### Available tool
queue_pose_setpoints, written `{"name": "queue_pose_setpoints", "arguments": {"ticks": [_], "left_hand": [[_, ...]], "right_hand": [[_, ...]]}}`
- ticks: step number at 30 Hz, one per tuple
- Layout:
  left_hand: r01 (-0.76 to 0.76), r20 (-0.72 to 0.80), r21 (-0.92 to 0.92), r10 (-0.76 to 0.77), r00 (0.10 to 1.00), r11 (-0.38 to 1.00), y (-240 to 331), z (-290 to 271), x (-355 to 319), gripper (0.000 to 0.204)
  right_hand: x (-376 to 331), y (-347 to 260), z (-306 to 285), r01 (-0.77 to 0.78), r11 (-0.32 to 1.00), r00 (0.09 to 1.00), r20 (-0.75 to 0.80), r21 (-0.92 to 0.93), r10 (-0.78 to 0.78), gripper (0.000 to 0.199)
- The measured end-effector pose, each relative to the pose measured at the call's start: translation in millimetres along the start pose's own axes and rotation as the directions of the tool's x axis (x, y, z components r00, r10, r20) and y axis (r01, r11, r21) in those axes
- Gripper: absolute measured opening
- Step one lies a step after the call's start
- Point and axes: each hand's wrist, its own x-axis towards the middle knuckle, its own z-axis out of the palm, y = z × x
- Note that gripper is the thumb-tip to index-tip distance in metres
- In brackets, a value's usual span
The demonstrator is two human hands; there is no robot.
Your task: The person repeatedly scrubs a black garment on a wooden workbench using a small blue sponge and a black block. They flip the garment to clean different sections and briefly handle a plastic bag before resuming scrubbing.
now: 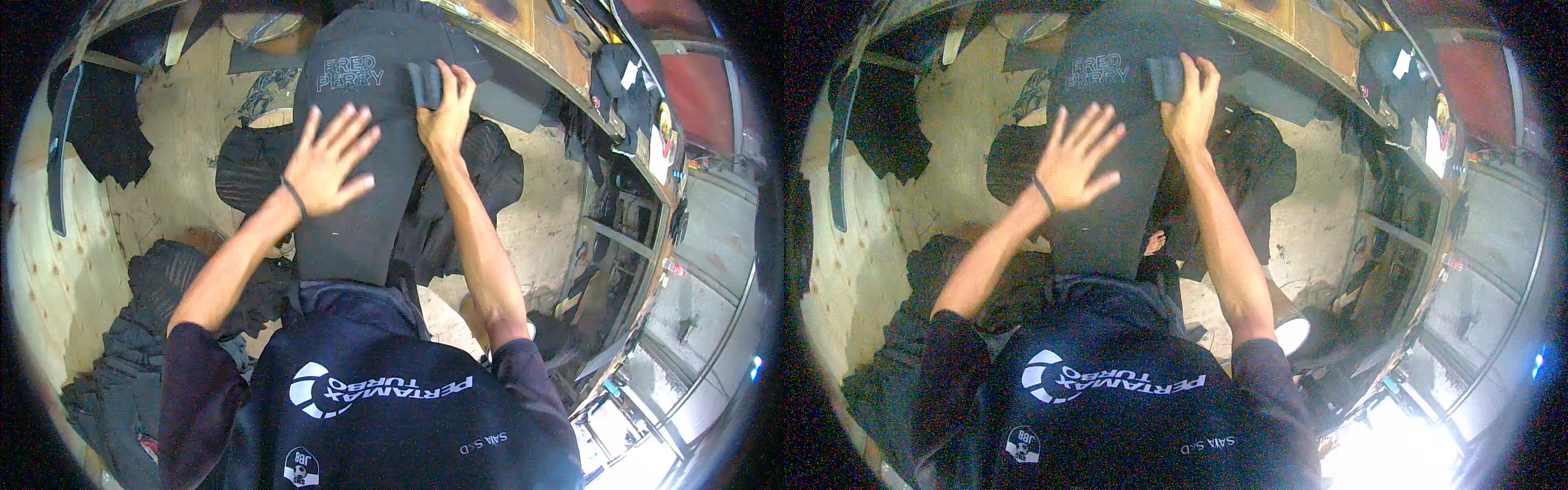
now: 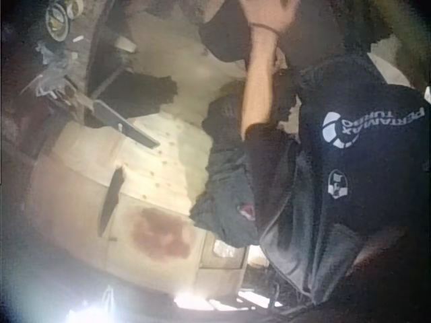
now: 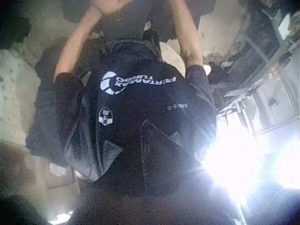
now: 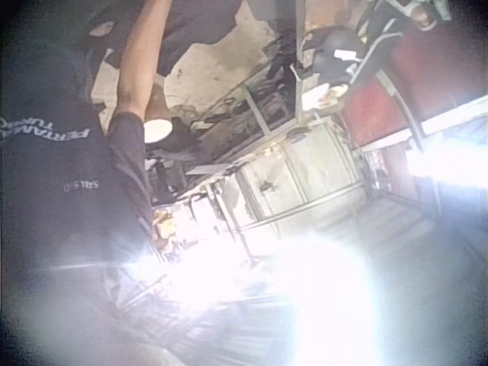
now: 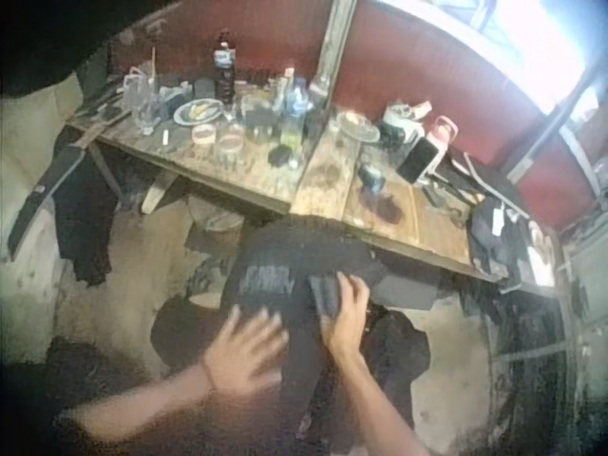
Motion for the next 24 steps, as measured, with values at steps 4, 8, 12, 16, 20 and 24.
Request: {"name": "queue_pose_setpoints", "arguments": {"ticks": [4, 8, 12, 16, 20, 24], "left_hand": [[-0.086, -0.157, 0.087, 0.099, 0.983, 0.992, -80.4, -4.1, 80.2, 0.08], [-0.184, -0.239, 0.036, 0.187, 0.953, 0.982, -119.3, 3.2, 141.2, 0.08], [-0.164, -0.155, 0.024, 0.166, 0.974, 0.986, -125.5, 4.1, 153.9, 0.081], [-0.174, -0.175, 0.032, 0.177, 0.968, 0.984, -129.5, 1.4, 154.6, 0.073], [-0.152, -0.082, -0.056, 0.147, 0.986, 0.987, -130.9, -3.2, 156.5, 0.08], [-0.145, -0.117, -0.052, 0.138, 0.984, 0.988, -128.6, -7.0, 156.1, 0.082]], "right_hand": [[-27.8, -34.5, -49.1, -0.069, 0.997, 0.992, 0.103, -0.037, 0.072, 0.046], [-85.2, -65.2, -77.1, -0.232, 0.854, 0.455, 0.828, 0.465, -0.328, 0.085], [-45.9, -67.3, -58.7, -0.262, 0.866, 0.307, 0.887, 0.427, -0.344, 0.076], [26.1, -67.3, -31.9, -0.243, 0.851, 0.499, 0.812, 0.467, -0.303, 0.072], [-42.7, -67.2, -59.3, -0.265, 0.775, 0.514, 0.764, 0.574, -0.39, 0.061], [-80.1, -52.1, -60.8, -0.287, 0.806, 0.389, 0.832, 0.517, -0.396, 0.067]]}}
